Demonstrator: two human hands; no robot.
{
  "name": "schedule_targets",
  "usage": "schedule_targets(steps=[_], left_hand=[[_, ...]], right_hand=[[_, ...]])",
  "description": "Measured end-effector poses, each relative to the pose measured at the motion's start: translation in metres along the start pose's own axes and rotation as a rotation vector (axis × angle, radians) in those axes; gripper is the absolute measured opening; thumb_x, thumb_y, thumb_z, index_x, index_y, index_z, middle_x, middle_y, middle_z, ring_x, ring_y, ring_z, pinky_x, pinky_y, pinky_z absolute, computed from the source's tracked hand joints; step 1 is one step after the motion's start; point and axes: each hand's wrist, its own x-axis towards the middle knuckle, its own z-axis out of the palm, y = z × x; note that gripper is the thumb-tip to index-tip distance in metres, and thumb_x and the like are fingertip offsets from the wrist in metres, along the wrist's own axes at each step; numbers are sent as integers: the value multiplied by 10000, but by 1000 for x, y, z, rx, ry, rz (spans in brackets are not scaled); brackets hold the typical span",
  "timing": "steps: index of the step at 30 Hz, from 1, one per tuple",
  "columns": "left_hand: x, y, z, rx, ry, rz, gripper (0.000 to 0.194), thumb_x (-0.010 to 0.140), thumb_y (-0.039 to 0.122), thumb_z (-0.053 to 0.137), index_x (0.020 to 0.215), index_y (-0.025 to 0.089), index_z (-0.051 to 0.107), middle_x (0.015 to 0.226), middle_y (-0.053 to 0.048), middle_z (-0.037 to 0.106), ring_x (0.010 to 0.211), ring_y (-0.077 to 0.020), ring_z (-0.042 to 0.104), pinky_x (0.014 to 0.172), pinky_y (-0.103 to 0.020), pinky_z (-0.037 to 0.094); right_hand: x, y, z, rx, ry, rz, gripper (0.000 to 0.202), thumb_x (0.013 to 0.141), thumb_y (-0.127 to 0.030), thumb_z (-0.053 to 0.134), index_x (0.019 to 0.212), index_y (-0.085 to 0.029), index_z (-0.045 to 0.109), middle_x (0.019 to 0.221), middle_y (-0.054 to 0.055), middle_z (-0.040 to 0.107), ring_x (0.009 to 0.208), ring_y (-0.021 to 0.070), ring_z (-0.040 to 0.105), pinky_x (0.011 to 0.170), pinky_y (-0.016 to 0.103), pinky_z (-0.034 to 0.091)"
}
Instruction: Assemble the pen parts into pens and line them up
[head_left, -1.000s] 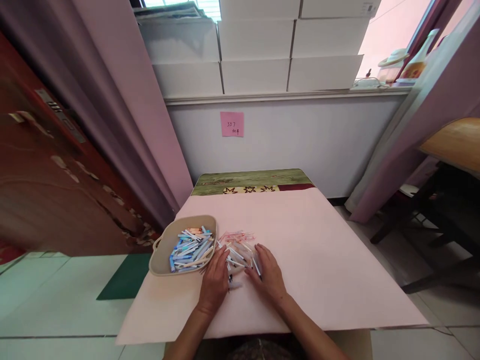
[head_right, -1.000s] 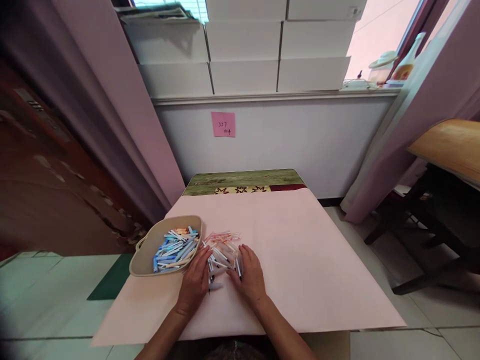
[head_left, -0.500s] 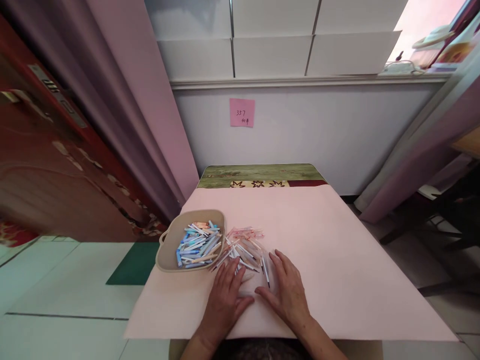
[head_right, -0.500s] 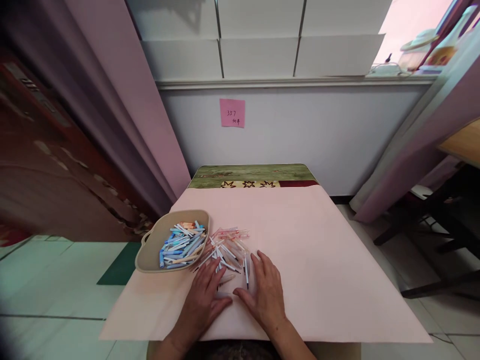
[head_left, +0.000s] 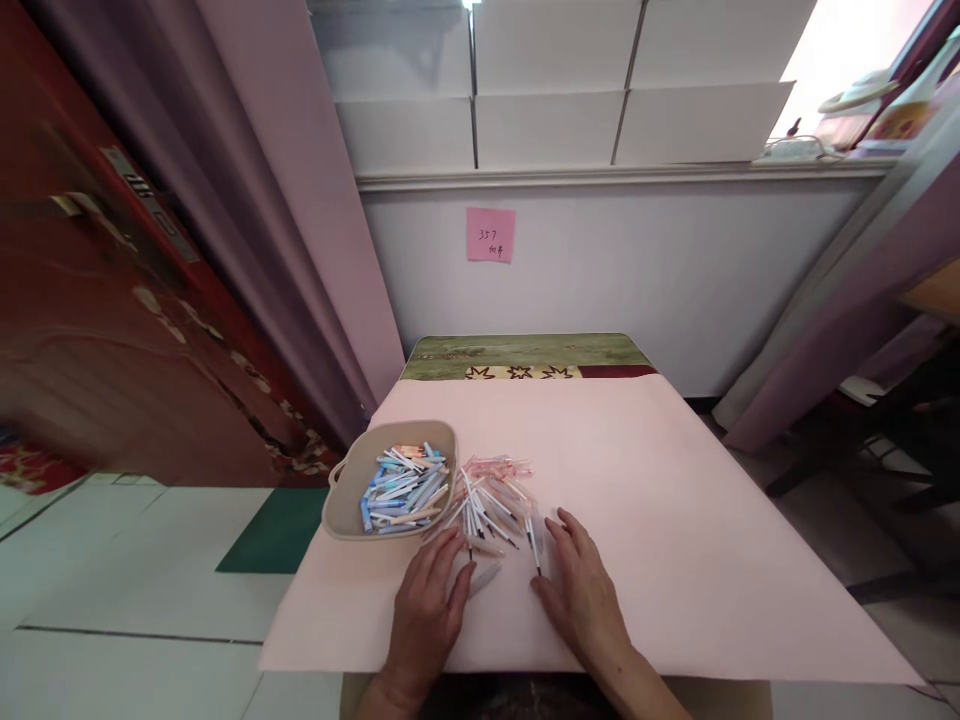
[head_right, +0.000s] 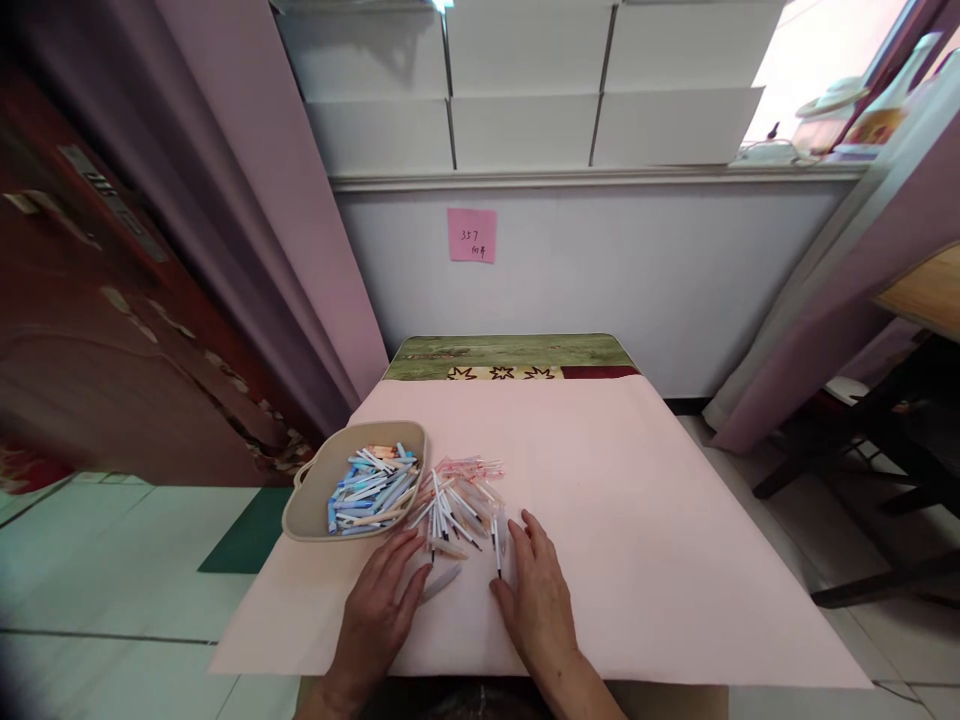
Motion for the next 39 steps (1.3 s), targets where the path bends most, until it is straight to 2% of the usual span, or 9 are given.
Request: schedule_targets(steps=[3,7,9,12,17,26,32,36,39], left_hand=[[6,5,-1,-15,-11,39,351,889,223,512,1240,244,530,1159,-90,649,1103,-248,604,940,-412,512],[4,12,-3,3,-164,90,400,818,373,622,1184,222,565,1110,-97,650,1021,-256,626,864,-387,542],[-1,10,-3,43,-189,59,400,815,381,620,1181,228,565,1068,-87,654,967,-250,638,809,-371,553],[-2,4,2,65,-183,30,281,888,297,510,1156,241,571,981,-58,661,871,-205,657,695,-297,550],[14,1,12,45,-280,127,204,926,202,420,998,234,608,857,-41,645,784,-179,648,692,-275,526],[29,2,21,75,-284,126,252,894,114,403,1002,230,599,836,-51,636,783,-216,641,692,-338,540],[23,-1,17,-81,-286,43,269,872,147,479,1100,260,565,1009,-54,651,936,-218,641,766,-333,545],[32,-1,8,-167,-343,-24,151,850,165,525,944,249,607,919,-40,654,865,-215,642,735,-333,529],[53,7,-2,-258,-339,-58,99,865,235,527,840,230,623,834,-39,648,785,-207,630,691,-318,499]], right_hand=[[13,-4,6,29,-6,-23,589,765,-114,497,1336,-251,447,1405,91,424,1283,279,427,1038,456,421],[22,-3,-3,-17,17,-40,515,776,-166,538,1284,-231,476,1373,109,450,1259,280,443,1020,434,425],[19,2,-13,-86,23,16,496,774,-256,596,1258,-249,484,1276,110,530,1161,294,522,921,422,475],[13,8,-25,-151,-45,166,396,754,-352,642,1121,-245,537,985,80,639,836,262,637,674,352,490],[27,1,-19,1,-140,199,194,744,-194,570,935,-216,546,705,11,618,638,186,593,579,265,407],[55,-15,0,157,-141,99,230,677,-84,495,863,-202,565,698,4,620,623,158,568,582,238,404],[55,-4,-14,297,-160,107,109,792,-282,574,851,-211,631,698,0,655,620,162,593,595,254,430],[65,1,-27,367,-164,148,225,843,-383,530,777,-203,646,649,0,642,598,157,590,561,240,420],[80,-5,-40,426,-175,194,335,851,-472,511,733,-185,637,587,-11,597,521,135,553,510,226,394]])
